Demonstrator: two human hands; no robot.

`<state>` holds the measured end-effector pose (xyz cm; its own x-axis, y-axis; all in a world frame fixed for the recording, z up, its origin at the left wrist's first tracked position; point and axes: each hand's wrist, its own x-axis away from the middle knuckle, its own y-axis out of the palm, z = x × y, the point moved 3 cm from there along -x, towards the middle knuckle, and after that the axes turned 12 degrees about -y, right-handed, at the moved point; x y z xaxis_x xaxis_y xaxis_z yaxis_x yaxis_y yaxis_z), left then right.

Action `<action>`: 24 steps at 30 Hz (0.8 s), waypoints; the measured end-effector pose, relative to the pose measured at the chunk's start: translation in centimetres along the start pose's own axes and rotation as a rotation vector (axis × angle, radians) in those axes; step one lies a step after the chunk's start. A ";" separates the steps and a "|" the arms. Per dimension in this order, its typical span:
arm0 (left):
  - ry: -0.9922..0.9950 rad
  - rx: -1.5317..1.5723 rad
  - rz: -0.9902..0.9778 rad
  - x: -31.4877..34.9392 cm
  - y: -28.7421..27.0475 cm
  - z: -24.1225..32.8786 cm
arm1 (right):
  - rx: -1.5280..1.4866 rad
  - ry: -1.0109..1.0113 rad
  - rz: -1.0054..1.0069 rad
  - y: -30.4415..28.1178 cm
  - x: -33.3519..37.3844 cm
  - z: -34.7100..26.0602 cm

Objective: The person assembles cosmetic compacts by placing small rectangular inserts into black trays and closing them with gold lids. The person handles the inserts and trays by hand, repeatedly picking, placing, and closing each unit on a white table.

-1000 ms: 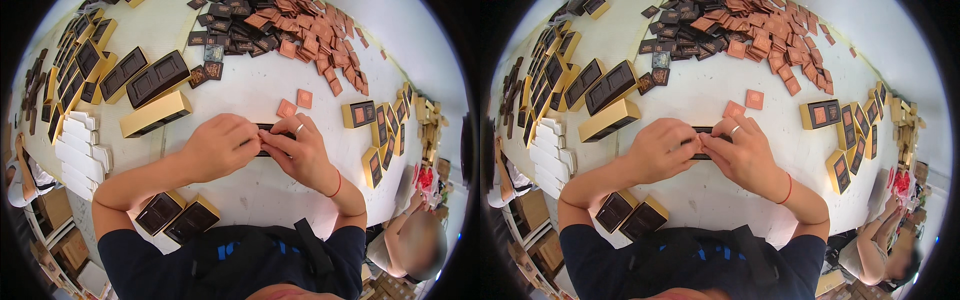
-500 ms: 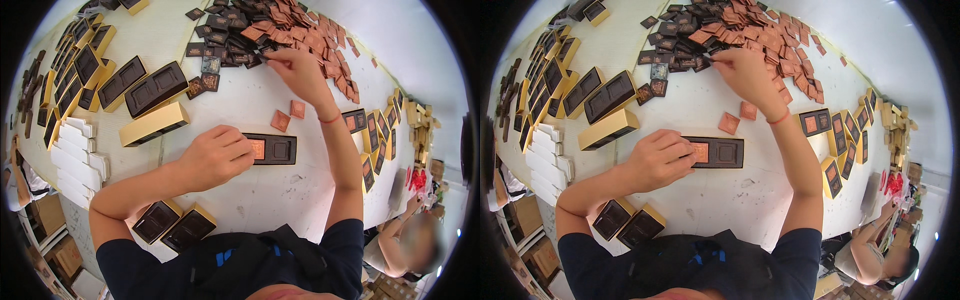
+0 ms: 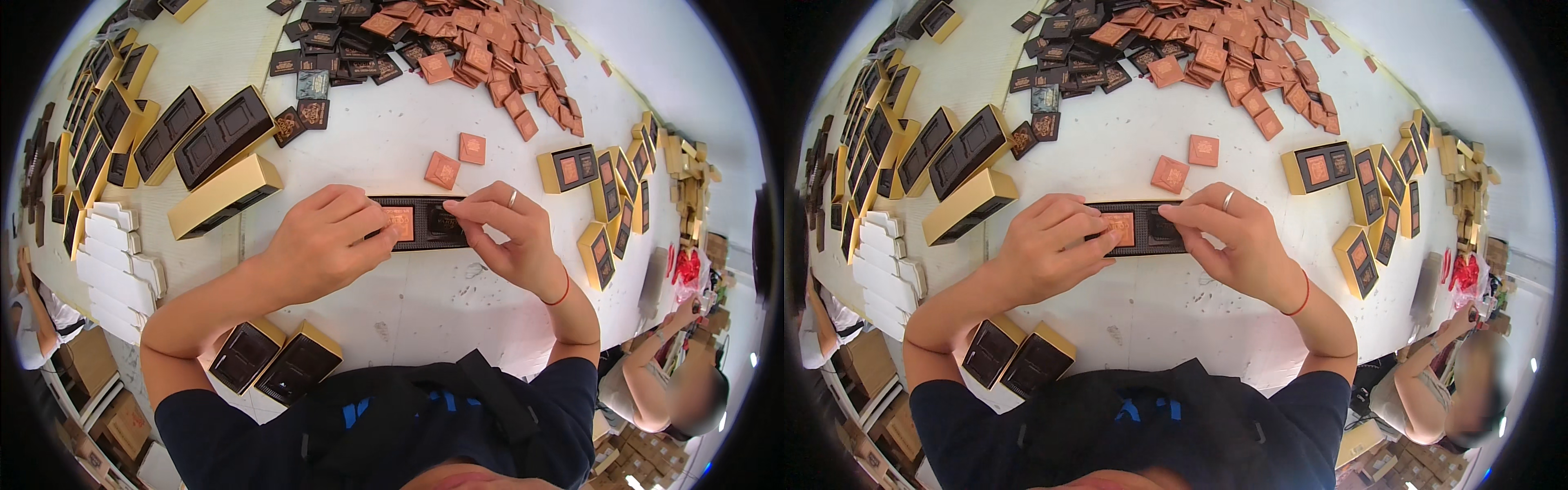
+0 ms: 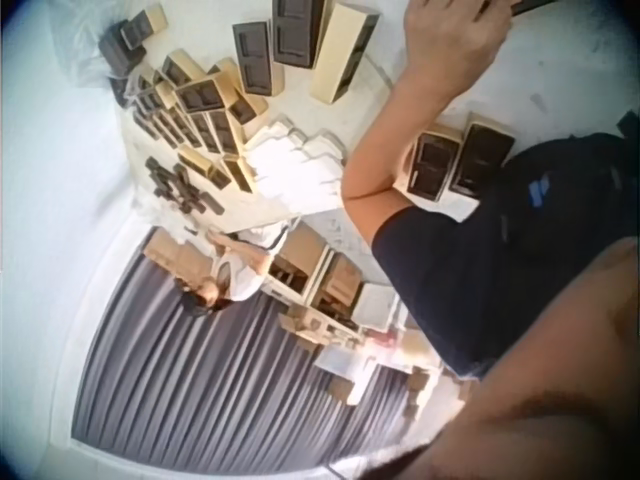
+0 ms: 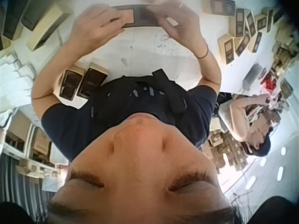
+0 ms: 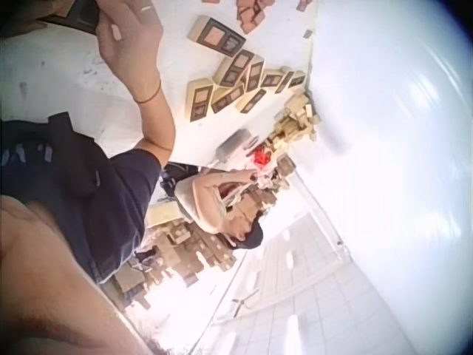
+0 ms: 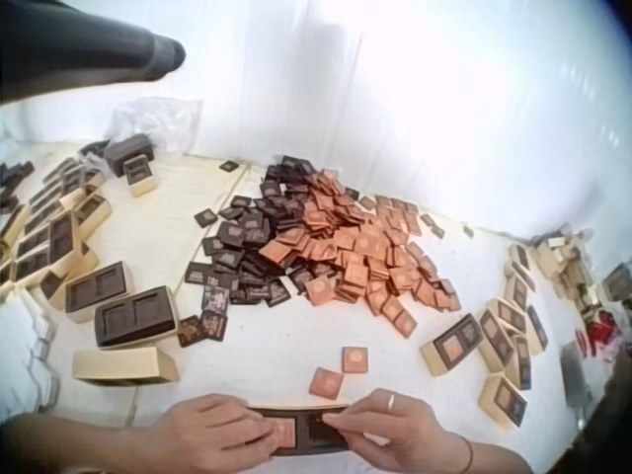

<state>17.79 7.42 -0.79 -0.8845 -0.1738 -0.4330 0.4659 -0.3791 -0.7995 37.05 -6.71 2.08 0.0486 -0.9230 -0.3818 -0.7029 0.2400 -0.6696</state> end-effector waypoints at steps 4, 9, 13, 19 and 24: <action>-0.015 0.011 -0.006 0.1 -0.1 0.2 | 0.178 -0.103 -0.001 0.9 0.4 0.0; 0.003 -0.014 -0.025 0.4 0.0 0.2 | 0.366 -0.248 0.055 2.2 1.5 -0.3; -0.021 0.019 -0.125 -0.6 -1.8 1.0 | 0.386 -0.192 -0.074 2.0 2.7 -1.3; -0.162 -0.103 -0.779 1.6 -7.9 5.4 | 0.692 0.138 0.065 -2.3 10.5 -1.1; -0.131 -0.043 -1.049 4.5 -3.3 6.2 | 0.869 0.230 0.147 -4.6 10.7 -1.7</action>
<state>12.13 2.29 2.47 -0.8394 0.1241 0.5292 -0.5346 -0.3643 -0.7625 39.63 -18.17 2.19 -0.2070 -0.8803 -0.4269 0.0964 0.4159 -0.9043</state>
